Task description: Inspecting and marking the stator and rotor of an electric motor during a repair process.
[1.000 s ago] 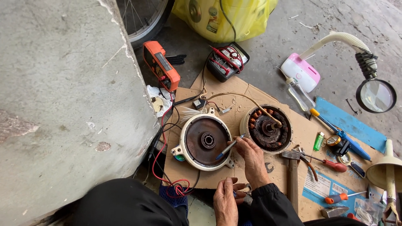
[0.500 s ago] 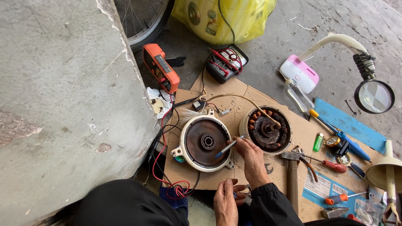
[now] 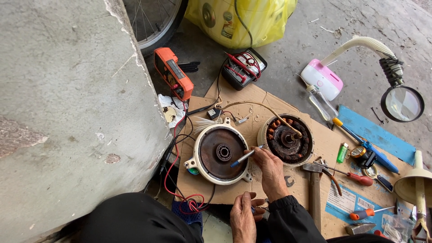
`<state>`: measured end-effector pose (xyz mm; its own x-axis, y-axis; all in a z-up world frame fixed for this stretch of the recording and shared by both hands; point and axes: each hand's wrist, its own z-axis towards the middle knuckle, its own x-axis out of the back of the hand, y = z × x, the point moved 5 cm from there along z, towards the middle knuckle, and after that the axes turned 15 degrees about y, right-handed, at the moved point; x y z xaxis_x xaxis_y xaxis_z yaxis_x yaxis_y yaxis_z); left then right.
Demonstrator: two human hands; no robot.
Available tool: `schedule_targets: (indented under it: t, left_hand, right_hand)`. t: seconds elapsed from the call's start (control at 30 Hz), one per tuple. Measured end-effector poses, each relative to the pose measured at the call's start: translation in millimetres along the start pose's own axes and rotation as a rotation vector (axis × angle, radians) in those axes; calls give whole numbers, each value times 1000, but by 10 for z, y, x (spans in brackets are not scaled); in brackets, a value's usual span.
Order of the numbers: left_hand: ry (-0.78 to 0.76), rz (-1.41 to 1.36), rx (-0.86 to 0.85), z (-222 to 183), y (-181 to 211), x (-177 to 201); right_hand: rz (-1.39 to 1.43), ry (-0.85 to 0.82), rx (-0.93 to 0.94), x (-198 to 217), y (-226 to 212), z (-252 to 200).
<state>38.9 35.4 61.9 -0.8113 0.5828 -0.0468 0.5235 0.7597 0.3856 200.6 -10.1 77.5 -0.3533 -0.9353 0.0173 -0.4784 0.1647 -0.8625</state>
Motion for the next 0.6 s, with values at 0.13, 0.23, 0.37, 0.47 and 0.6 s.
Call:
schedule_targets:
  t: [0.13,0.23,0.37,0.47,0.6]
  left_hand:
    - [8,1,-3,-5,17,3]
    - [4,4,4,-1,15,2]
    - [13,17,8,-38,51,6]
    - [2,2,9,11,6,-7]
    - [0,-10,12,26,-14,-10]
  right_hand:
    - [-1,-1,6,2,3,-3]
    - [13,-6,13,10,26,14]
    - [3,-27,8,10,20,6]
    - [18,-27,4,8,20,6]
    - [18,-28,7,-2,-14,-35]
